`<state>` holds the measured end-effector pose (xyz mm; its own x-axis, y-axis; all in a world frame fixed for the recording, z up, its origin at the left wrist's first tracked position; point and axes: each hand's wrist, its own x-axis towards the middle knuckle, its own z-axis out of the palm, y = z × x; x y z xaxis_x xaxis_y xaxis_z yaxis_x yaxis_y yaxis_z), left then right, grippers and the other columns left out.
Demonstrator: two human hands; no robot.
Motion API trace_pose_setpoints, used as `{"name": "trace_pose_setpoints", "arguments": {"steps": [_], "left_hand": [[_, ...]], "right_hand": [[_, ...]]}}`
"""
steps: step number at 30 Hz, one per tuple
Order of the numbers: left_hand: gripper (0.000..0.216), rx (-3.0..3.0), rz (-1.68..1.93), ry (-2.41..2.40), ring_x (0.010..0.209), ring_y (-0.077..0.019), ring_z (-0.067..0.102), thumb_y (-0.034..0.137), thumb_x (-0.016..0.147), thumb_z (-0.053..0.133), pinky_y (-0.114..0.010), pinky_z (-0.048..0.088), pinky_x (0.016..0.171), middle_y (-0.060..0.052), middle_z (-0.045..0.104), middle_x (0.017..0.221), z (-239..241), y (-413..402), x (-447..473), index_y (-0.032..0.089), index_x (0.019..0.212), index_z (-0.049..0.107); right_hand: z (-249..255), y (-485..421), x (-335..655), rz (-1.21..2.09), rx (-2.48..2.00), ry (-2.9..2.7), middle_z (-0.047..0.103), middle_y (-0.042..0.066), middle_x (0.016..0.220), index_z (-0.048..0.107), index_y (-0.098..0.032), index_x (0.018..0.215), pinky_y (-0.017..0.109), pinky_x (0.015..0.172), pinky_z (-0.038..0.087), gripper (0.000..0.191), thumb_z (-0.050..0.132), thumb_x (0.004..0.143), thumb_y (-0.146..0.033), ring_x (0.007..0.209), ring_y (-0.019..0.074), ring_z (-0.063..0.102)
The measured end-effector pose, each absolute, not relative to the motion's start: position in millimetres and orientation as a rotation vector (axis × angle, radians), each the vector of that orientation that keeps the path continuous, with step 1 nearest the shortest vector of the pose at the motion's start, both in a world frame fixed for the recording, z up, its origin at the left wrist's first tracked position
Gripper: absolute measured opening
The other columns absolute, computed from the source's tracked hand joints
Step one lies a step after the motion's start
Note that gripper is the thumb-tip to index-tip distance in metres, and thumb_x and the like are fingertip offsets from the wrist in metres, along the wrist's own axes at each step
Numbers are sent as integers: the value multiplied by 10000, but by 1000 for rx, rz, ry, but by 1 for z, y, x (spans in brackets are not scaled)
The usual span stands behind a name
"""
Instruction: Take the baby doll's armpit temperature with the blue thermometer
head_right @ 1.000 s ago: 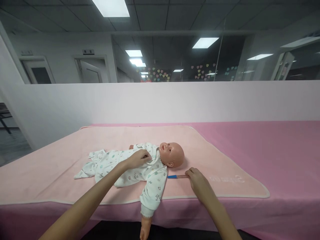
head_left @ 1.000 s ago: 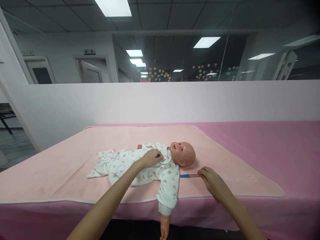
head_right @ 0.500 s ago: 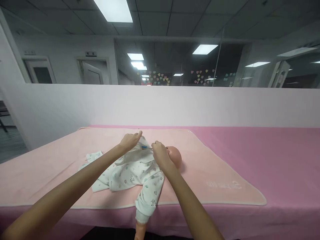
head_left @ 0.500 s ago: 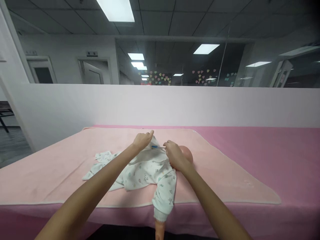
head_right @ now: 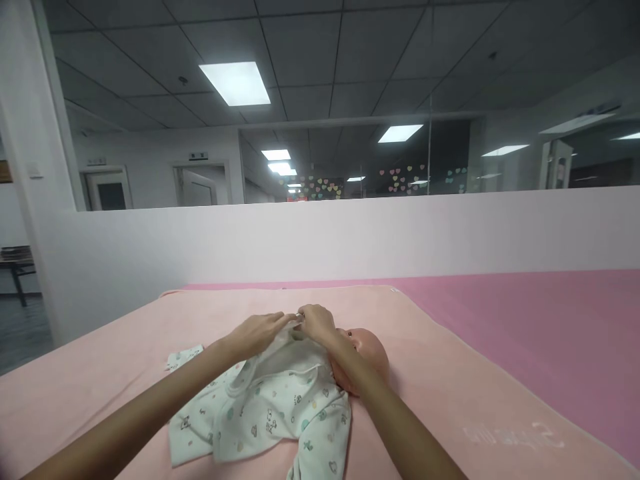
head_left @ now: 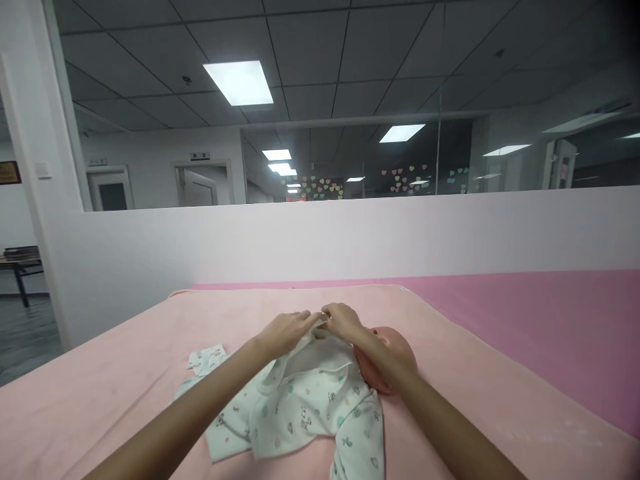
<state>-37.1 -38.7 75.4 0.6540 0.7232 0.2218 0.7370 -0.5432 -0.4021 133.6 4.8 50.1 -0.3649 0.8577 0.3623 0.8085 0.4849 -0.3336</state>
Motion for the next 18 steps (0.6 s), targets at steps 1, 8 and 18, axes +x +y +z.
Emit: {"name": "trace_pose_setpoints", "arguments": {"steps": [1, 8, 18], "left_hand": [[519, -2385, -86, -1189, 909, -206, 587, 8, 761, 352, -265, 465, 641, -69, 583, 1033, 80, -40, -45, 224, 1233, 345], [493, -2456, -53, -1481, 810, -195, 600, -9, 655, 378, -251, 431, 599, -49, 639, 951, 104, -84, -55, 225, 1048, 562], [278, -3337, 131, -1752, 684, -173, 620, 285, 718, 484, -246, 459, 561, -37, 683, 814, 93, -73, -40, 211, 933, 644]], "right_hand": [[53, 5, 138, 115, -1356, -2271, 614, 39, 970, 607, -193, 958, 301, 729, 463, 179, 522, 845, -304, 846, 159, 579], [49, -25, 175, -142, -1135, -2380, 656, 44, 858, 674, -211, 750, 259, 678, 378, 198, 486, 787, -167, 855, 175, 554], [36, -45, 214, 67, -1057, -2325, 619, 45, 1070, 689, -226, 821, 307, 843, 379, 279, 438, 738, -138, 1005, 198, 521]]}}
